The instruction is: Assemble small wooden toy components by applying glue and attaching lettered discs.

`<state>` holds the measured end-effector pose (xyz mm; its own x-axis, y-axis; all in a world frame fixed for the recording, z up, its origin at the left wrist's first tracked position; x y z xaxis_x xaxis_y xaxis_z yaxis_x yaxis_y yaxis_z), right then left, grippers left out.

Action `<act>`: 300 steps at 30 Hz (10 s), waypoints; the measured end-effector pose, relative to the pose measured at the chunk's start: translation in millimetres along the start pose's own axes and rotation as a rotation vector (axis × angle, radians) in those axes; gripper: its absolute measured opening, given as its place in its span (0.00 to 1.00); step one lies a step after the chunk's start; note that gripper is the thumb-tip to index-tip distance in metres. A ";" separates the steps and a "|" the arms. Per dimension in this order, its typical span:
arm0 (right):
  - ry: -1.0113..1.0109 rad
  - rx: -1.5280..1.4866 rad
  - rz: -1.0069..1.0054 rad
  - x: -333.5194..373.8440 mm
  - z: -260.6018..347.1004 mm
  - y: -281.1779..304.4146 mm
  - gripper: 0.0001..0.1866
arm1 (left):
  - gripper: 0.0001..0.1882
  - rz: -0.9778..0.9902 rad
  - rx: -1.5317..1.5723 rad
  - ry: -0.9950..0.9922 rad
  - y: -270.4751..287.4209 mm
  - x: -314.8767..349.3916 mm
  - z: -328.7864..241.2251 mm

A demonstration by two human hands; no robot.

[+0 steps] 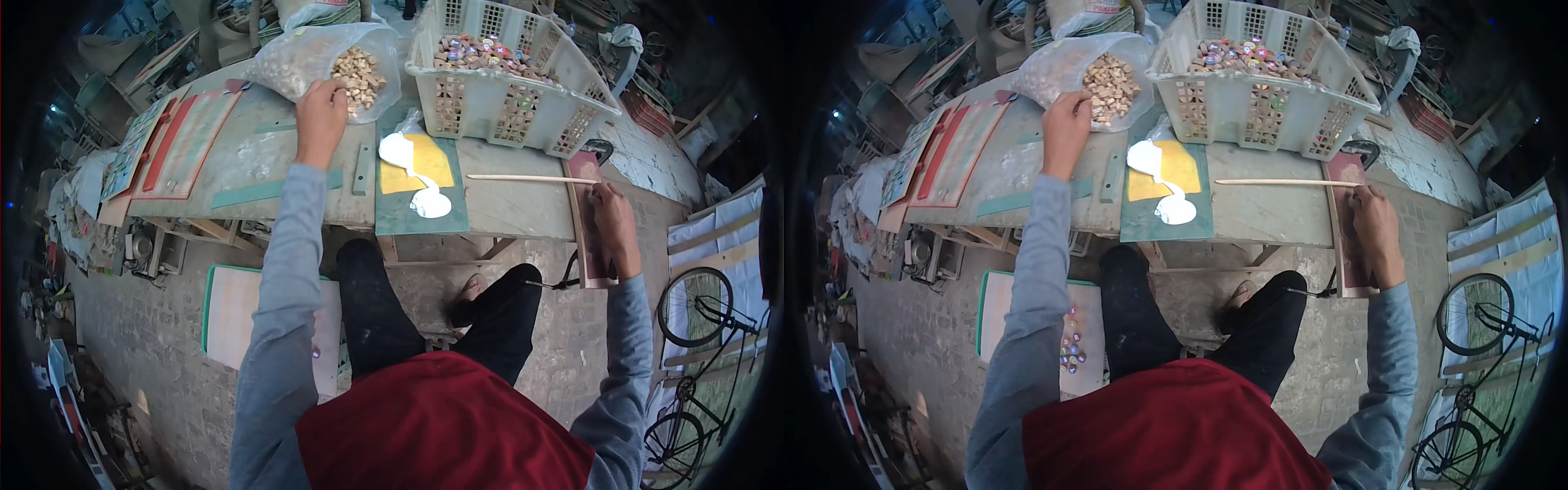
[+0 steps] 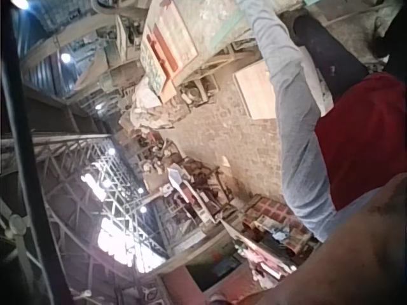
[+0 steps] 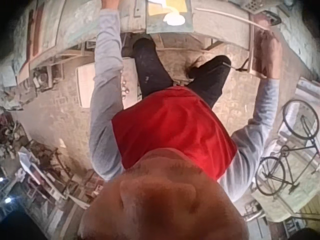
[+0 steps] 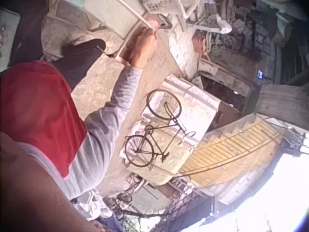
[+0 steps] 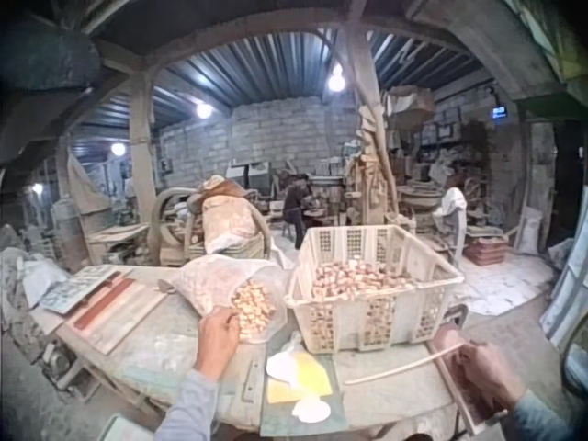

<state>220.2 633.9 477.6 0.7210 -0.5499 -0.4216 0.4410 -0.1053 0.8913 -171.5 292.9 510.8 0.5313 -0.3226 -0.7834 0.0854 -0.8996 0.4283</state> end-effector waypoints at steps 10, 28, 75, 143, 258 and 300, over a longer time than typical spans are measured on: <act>0.052 0.081 0.018 31.7 12.4 6.7 0.06 | 0.08 0.413 -0.586 -0.182 -69.6 -36.8 61.2; -0.070 0.003 0.073 20.4 -3.4 2.4 0.08 | 0.16 0.107 1.149 0.460 20.4 19.6 -11.9; -0.016 -0.190 0.019 32.8 15.6 6.1 0.07 | 0.11 0.278 0.471 0.249 -20.5 161.7 -89.6; -0.292 -2.097 0.459 117.6 195.9 -21.2 0.20 | 0.13 0.222 1.331 0.511 4.3 194.9 -201.8; -0.375 -0.527 0.338 247.6 53.8 -201.3 0.13 | 0.11 0.226 -0.812 1.070 257.1 652.9 253.6; -0.335 -0.519 0.322 246.0 55.6 -203.0 0.12 | 0.13 0.170 -0.813 1.031 289.3 659.5 233.4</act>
<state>278.4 473.9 202.1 0.6914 -0.7225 -0.0012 0.4921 0.4697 0.7329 6.9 -248.9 12.9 0.9478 0.2818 -0.1493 0.2401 -0.3226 0.9156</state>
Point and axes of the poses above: each hand's wrist, its own x-axis away from the middle knuckle, its own y-axis out of the back of the hand, z = x × y, the point moved 7 cm from there along -x, towards the middle knuckle, and after that the axes turned 5 degrees about -y, right-handed, at the moved point
